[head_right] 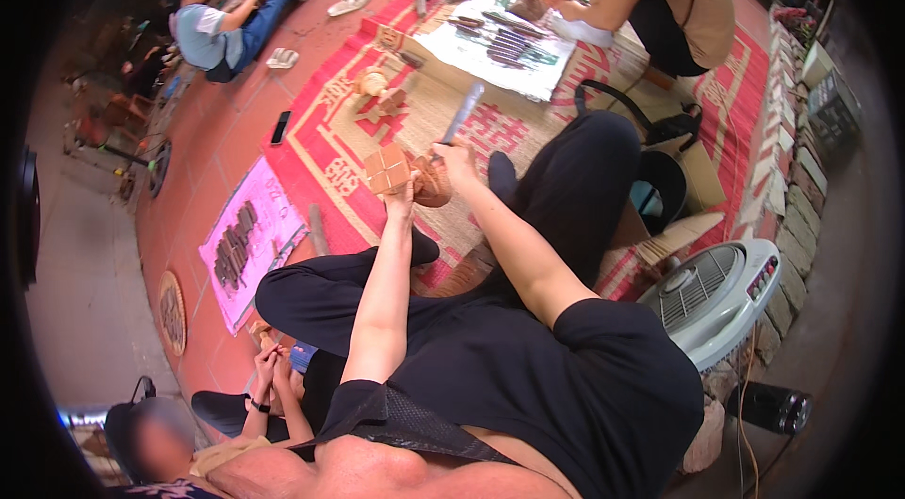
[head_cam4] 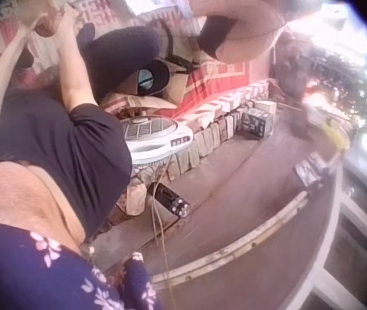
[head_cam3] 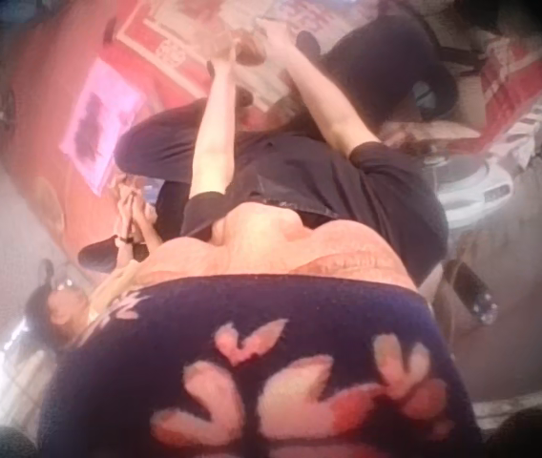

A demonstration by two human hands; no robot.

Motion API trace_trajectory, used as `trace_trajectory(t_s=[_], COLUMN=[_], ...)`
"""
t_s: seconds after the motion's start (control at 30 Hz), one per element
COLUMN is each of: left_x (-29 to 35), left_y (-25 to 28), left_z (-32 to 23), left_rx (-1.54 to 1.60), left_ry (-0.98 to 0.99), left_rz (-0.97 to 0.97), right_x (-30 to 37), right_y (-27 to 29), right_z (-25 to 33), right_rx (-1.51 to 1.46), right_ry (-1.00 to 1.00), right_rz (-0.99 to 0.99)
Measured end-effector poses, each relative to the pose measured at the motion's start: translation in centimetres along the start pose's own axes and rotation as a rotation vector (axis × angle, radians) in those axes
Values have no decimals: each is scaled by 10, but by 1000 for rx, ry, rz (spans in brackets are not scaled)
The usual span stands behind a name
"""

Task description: The person sits on a mat and carves a small wooden block using a knife. They hold the wood in their left hand and use the knife in their right hand to shape it, occasionally rotating the block to access different sides.

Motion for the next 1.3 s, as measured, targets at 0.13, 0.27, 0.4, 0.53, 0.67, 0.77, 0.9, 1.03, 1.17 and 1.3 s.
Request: trace_trajectory(t_s=[0.13,0.27,0.4,0.53,0.67,0.77,0.9,1.03,1.17,1.3], left_x=[18,17,18,20,31,44,53,46,39,43], left_y=[-19,10,9,10,-4,3,0,25,-12,-1], left_z=[30,54,78,82,72,99,91,113,60,79], left_rx=[94,17,70,62,48,165,79,-21,67,78], left_ry=[304,141,176,230,339,349,405,404,559,563], left_rz=[21,-90,-148,-163,-96,-103,-14,-42,-69,-93], right_x=[-4,-5,-18,-30,-39,-37,-36,-37,-48,-41], right_y=[5,-13,-12,-8,26,34,47,31,46,36], right_z=[-7,-20,-37,-51,-56,-52,-57,-61,-82,-66], right_rx=[100,154,174,28,119,196,189,77,111,185], right_ry=[-47,-82,-154,-176,-120,-139,-167,-166,-139,-173], right_rz=[6,30,37,-22,-125,-73,-103,-53,-50,-59])
Point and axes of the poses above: each hand's wrist, its own x-axis away from the middle knuckle, its own y-axis out of the back of the hand, z = x × y, the point moved 6 cm from there along -x, towards the middle knuckle, and after that the axes turned 3 degrees about x, right-handed, at the moved point
